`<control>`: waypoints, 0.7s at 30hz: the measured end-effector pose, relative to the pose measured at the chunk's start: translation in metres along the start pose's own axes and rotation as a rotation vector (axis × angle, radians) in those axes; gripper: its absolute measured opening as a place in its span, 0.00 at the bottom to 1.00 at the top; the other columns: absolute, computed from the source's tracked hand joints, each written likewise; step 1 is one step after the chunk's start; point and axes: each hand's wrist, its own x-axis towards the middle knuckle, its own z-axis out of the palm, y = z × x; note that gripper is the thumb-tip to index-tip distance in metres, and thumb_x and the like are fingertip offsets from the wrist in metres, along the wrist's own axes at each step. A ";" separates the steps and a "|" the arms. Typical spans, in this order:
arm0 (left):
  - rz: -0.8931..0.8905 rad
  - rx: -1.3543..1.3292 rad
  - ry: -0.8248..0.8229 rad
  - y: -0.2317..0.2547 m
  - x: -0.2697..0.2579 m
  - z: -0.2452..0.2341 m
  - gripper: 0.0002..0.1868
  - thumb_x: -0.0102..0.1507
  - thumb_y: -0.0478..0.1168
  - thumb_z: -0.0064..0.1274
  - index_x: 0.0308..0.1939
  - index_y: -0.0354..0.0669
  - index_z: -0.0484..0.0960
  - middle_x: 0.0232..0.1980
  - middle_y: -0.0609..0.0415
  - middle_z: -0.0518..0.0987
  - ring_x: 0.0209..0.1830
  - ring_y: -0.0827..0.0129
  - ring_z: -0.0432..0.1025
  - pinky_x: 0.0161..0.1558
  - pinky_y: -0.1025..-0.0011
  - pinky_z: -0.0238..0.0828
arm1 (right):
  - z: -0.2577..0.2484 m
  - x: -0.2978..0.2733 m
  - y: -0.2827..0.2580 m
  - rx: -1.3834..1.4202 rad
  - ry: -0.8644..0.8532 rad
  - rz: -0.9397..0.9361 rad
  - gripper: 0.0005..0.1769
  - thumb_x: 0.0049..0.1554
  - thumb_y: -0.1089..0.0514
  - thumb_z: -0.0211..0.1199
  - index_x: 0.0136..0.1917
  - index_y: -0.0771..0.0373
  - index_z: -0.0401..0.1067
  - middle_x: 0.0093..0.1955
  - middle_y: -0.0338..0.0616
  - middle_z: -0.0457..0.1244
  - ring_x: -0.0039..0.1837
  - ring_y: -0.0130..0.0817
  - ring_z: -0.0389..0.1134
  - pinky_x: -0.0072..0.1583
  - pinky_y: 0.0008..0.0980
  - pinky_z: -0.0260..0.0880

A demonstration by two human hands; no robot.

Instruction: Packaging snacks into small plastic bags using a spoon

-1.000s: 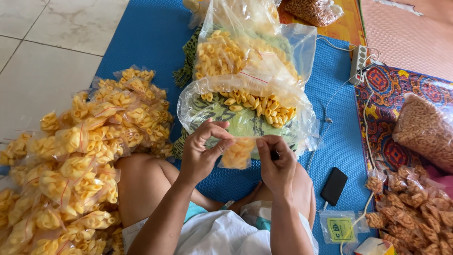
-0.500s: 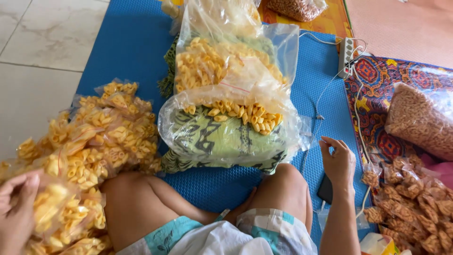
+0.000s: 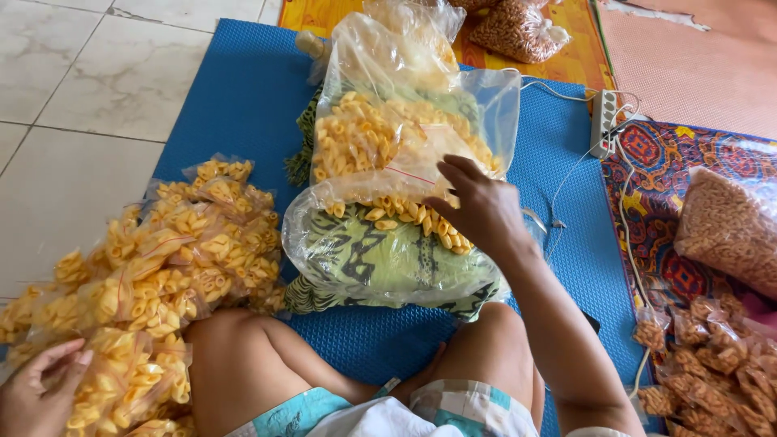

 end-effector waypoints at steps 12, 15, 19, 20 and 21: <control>0.677 -0.399 0.038 0.253 -0.079 0.111 0.20 0.59 0.29 0.58 0.55 0.38 0.74 0.59 0.48 0.75 0.65 0.59 0.69 0.71 0.60 0.69 | -0.073 -0.066 -0.091 0.464 0.045 0.029 0.07 0.54 0.69 0.64 0.46 0.62 0.77 0.48 0.40 0.73 0.32 0.28 0.73 0.32 0.25 0.73; 0.881 -0.407 -0.223 0.317 -0.110 0.146 0.37 0.55 0.52 0.67 0.63 0.44 0.71 0.66 0.54 0.75 0.72 0.61 0.65 0.76 0.58 0.58 | -0.080 -0.089 -0.119 0.496 -0.105 0.071 0.07 0.52 0.64 0.66 0.44 0.56 0.80 0.47 0.31 0.75 0.33 0.29 0.75 0.35 0.28 0.75; 0.807 -0.518 -0.416 0.342 -0.126 0.166 0.28 0.59 0.43 0.64 0.62 0.44 0.74 0.54 0.56 0.86 0.58 0.67 0.78 0.73 0.60 0.60 | -0.072 -0.107 -0.125 0.395 -0.198 0.142 0.07 0.52 0.56 0.67 0.44 0.45 0.81 0.39 0.24 0.73 0.29 0.31 0.71 0.33 0.27 0.67; 0.693 -0.578 -0.469 0.344 -0.130 0.168 0.22 0.58 0.36 0.63 0.56 0.42 0.77 0.48 0.55 0.87 0.50 0.69 0.82 0.59 0.67 0.71 | -0.062 -0.114 -0.125 0.577 -0.175 0.212 0.07 0.51 0.61 0.67 0.44 0.52 0.81 0.37 0.29 0.72 0.28 0.28 0.69 0.31 0.26 0.66; 0.577 -0.636 -0.520 0.347 -0.134 0.170 0.16 0.58 0.30 0.61 0.50 0.41 0.81 0.43 0.54 0.88 0.43 0.70 0.85 0.44 0.74 0.82 | -0.051 -0.121 -0.124 0.759 -0.151 0.282 0.07 0.51 0.65 0.67 0.44 0.59 0.81 0.35 0.35 0.71 0.27 0.26 0.67 0.30 0.24 0.65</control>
